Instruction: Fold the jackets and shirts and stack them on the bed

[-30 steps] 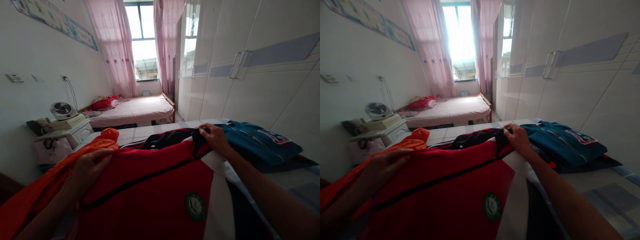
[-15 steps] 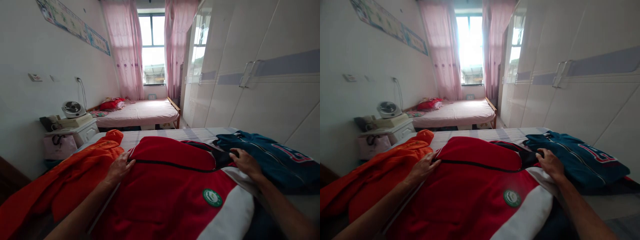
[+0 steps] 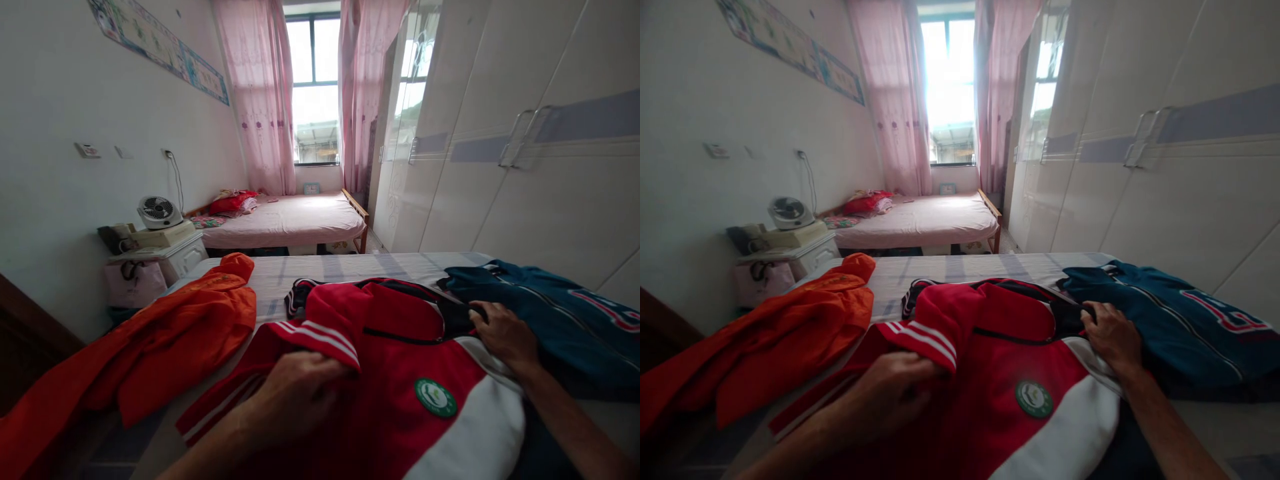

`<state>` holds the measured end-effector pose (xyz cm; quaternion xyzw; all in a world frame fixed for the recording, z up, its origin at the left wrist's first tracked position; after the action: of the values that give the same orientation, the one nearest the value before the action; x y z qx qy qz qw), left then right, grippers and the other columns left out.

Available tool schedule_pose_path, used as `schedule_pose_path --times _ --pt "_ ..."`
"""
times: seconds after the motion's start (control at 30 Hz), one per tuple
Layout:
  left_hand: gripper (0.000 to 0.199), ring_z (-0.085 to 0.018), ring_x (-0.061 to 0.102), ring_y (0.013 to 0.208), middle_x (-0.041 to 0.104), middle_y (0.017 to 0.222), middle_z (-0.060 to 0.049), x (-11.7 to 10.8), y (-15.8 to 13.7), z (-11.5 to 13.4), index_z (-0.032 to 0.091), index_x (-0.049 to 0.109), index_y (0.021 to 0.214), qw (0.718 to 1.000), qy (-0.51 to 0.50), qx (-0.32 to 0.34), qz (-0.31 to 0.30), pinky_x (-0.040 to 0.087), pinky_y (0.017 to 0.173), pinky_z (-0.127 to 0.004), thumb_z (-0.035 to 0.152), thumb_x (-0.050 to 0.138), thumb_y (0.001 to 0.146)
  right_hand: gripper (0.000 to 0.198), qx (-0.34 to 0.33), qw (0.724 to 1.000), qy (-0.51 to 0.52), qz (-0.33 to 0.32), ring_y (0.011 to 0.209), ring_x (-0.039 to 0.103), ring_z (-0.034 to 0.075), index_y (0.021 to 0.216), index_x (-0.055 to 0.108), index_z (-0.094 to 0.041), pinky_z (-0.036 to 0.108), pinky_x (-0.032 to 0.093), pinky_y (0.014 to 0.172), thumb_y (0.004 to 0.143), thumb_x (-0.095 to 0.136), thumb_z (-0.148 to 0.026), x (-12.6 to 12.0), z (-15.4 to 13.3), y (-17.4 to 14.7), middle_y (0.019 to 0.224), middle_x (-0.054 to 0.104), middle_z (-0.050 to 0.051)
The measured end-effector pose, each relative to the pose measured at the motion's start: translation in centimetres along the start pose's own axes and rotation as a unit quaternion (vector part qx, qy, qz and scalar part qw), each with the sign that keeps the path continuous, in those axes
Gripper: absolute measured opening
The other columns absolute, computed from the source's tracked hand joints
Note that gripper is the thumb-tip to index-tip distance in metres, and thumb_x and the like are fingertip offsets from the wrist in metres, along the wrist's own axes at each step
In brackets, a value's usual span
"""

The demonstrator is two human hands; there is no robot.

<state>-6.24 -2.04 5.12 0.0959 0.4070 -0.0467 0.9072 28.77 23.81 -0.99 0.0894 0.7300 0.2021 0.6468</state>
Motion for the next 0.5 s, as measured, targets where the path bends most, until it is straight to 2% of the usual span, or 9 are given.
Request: schedule_pose_path --times 0.07,0.1,0.17,0.2,0.27,0.33,0.37,0.43,0.5 --pt "0.026 -0.021 0.062 0.081 0.070 0.090 -0.002 2.1 -1.2 1.5 0.028 0.071 0.095 0.994 0.016 0.014 -0.108 0.044 0.075 -0.028 0.027 0.067 0.069 0.042 0.002 1.000 -0.010 -0.003 0.098 0.058 0.028 0.114 0.059 -0.018 0.038 0.043 0.079 0.091 0.030 -0.037 -0.2 -0.2 -0.1 0.108 0.062 0.012" --pt "0.021 -0.020 0.061 0.078 0.069 0.086 -0.003 2.5 -1.5 1.6 0.025 0.071 0.088 0.993 -0.003 -0.015 -0.116 0.044 0.071 -0.027 0.034 0.068 0.069 0.042 0.002 1.000 -0.014 -0.002 0.097 0.058 0.028 0.114 0.059 -0.018 0.038 0.043 0.079 0.091 0.030 -0.037 -0.2 -0.2 -0.1 0.108 0.062 0.012" --pt "0.032 -0.019 0.059 0.071 0.066 0.077 -0.004 2.7 -1.9 0.8 0.019 0.068 0.079 0.984 -0.109 -0.119 -0.070 0.045 0.065 -0.027 0.050 0.062 0.074 0.041 -0.001 1.000 -0.018 0.000 0.098 0.058 0.028 0.114 0.059 -0.018 0.037 0.042 0.080 0.091 0.030 -0.037 -0.3 -0.4 -0.2 0.109 0.062 0.011" --pt "0.040 -0.019 0.059 0.070 0.065 0.075 -0.005 2.7 -1.9 0.2 0.017 0.066 0.079 0.965 -0.192 -0.177 -0.034 0.046 0.064 -0.028 0.056 0.055 0.077 0.041 -0.002 1.000 -0.017 0.001 0.098 0.058 0.028 0.114 0.059 -0.018 0.037 0.042 0.080 0.091 0.030 -0.037 -0.4 -0.4 -0.3 0.109 0.062 0.011" --pt "0.049 -0.019 0.061 0.074 0.066 0.081 -0.007 3.0 -2.0 -1.0 0.016 0.064 0.085 0.890 -0.364 -0.274 0.013 0.048 0.064 -0.028 0.062 0.049 0.077 0.041 -0.002 1.000 -0.015 0.003 0.098 0.058 0.027 0.114 0.059 -0.018 0.037 0.042 0.079 0.091 0.031 -0.037 -0.4 -0.5 -0.3 0.108 0.062 0.011" --pt "0.046 -0.018 0.063 0.077 0.067 0.086 -0.008 3.3 -1.9 -1.7 0.016 0.064 0.086 0.822 -0.460 -0.334 0.035 0.049 0.065 -0.027 0.060 0.058 0.072 0.040 -0.003 1.000 -0.014 0.006 0.097 0.058 0.027 0.113 0.060 -0.018 0.036 0.041 0.078 0.091 0.031 -0.037 -0.4 -0.5 -0.3 0.107 0.062 0.012" --pt "0.041 -0.018 0.063 0.077 0.068 0.087 -0.008 3.2 -1.8 -1.9 0.016 0.064 0.085 0.808 -0.478 -0.342 0.037 0.049 0.066 -0.027 0.055 0.064 0.070 0.040 -0.005 1.000 -0.013 0.009 0.097 0.058 0.027 0.113 0.060 -0.018 0.036 0.041 0.078 0.091 0.032 -0.036 -0.4 -0.5 -0.3 0.107 0.063 0.012" --pt "0.033 -0.019 0.065 0.078 0.069 0.086 -0.008 2.0 -1.0 -2.1 0.017 0.065 0.084 0.816 -0.487 -0.309 0.047 0.051 0.069 -0.028 0.046 0.069 0.068 0.040 -0.007 1.000 -0.009 0.015 0.096 0.058 0.027 0.112 0.061 -0.018 0.036 0.041 0.078 0.091 0.033 -0.036 -0.3 -0.4 -0.3 0.107 0.063 0.012" --pt "0.031 -0.022 0.067 0.081 0.070 0.090 -0.008 -1.2 0.2 -2.7 0.019 0.064 0.093 0.846 -0.455 -0.249 0.120 0.053 0.074 -0.033 0.042 0.063 0.072 0.038 -0.008 1.000 -0.006 0.020 0.095 0.058 0.026 0.111 0.061 -0.018 0.036 0.042 0.077 0.090 0.034 -0.035 -0.3 -0.4 -0.4 0.107 0.063 0.011"
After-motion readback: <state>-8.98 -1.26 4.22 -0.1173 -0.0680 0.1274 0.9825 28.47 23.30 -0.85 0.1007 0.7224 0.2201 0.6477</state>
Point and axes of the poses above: each hand's wrist, its own y-axis towards the middle knuckle, its own x-axis out of the palm, z = x × y, the point moved 3 cm from there along y, towards the middle knuckle
